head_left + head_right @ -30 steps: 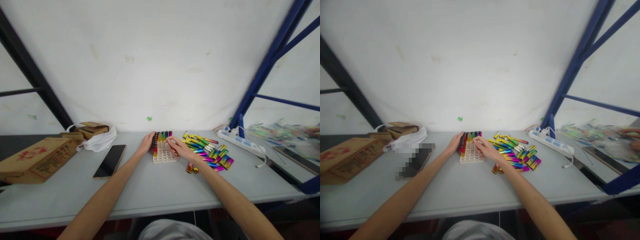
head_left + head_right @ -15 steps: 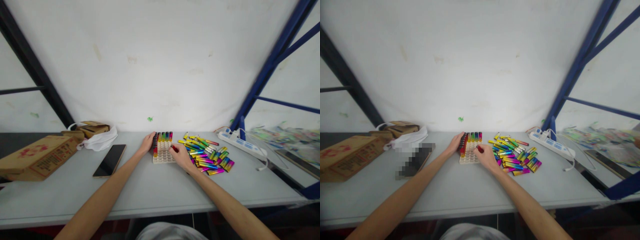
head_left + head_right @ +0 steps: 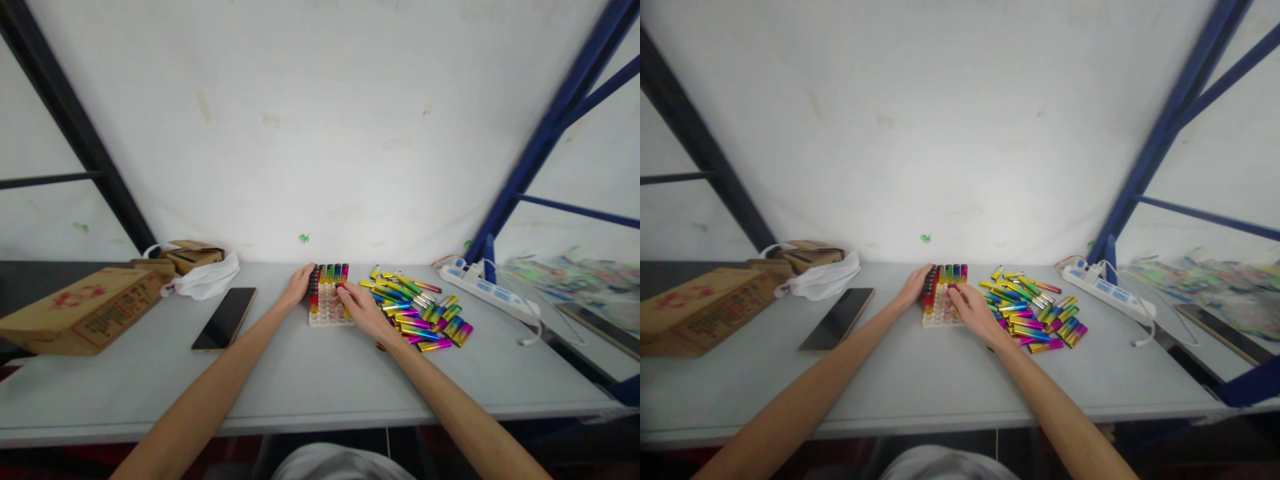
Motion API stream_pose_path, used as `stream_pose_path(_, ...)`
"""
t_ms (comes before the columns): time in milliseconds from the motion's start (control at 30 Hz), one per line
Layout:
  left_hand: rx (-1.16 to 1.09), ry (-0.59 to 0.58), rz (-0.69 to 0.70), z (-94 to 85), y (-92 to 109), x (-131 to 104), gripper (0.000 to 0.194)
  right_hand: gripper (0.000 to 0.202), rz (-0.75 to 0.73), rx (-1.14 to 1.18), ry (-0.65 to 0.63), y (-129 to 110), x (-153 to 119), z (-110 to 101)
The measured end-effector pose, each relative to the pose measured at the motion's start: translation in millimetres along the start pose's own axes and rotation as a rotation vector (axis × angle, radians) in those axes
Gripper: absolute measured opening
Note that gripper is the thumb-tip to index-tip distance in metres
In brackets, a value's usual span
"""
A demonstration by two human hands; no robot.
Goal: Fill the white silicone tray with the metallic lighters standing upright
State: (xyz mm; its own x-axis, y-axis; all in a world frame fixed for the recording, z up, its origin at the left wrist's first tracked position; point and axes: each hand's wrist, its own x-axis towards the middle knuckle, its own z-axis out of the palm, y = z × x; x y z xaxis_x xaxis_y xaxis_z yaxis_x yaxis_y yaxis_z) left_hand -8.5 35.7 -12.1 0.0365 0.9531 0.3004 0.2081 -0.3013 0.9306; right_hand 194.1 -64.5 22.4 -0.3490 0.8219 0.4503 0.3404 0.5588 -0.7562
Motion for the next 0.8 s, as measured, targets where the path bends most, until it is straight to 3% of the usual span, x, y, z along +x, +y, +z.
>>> stream_pose_path(133,0.003,0.017,-0.003,-0.1,-0.6,0.8,0.057,0.04,-0.154,-0.238,0.0,-1.2,-0.3,4.3)
stream_pose_path(533,-0.024,0.01,-0.001,0.9,1.1,-0.5,0.056,0.032,-0.182,-0.439,-0.155,-0.9,1.8,18.4)
stream_pose_path(800,0.018,0.037,-0.006,1.2,1.0,0.3,0.055,0.035,-0.207,-0.757,-0.187,-11.7,6.7,20.7)
